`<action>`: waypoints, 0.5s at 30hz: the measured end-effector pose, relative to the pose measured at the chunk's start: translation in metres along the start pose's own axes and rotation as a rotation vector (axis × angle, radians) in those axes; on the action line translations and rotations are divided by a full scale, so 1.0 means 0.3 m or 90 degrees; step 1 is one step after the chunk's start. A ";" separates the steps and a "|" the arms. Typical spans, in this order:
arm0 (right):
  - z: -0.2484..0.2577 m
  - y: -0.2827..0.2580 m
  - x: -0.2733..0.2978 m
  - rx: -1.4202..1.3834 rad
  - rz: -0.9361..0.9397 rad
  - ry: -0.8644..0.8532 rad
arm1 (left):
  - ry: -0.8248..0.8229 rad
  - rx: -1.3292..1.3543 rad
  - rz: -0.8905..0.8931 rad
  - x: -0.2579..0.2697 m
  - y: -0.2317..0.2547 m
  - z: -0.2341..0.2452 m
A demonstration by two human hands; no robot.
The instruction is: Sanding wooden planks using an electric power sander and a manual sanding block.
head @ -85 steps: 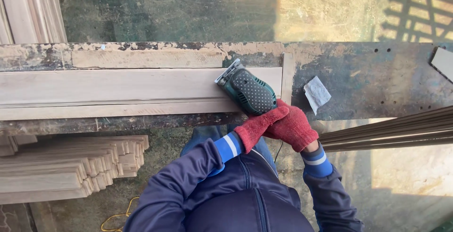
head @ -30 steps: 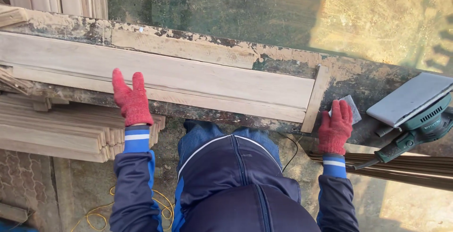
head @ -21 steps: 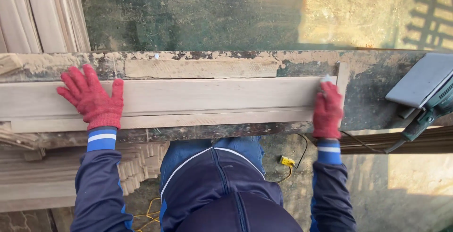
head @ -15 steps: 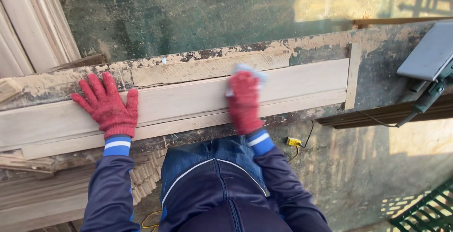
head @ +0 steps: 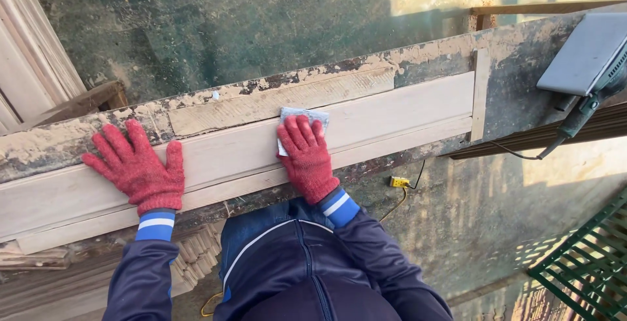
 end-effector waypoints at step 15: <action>0.075 0.158 -0.068 0.086 0.072 -0.036 | -0.018 -0.004 0.004 -0.007 -0.021 -0.007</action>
Point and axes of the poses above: each hand's wrist, its own x-axis away from the middle knuckle, its own z-axis out of the back of the hand, y = z × x, the point moved 7 cm from there along -x, towards the middle knuckle, and after that the axes turned 10 degrees about y, right-handed, at the moved point
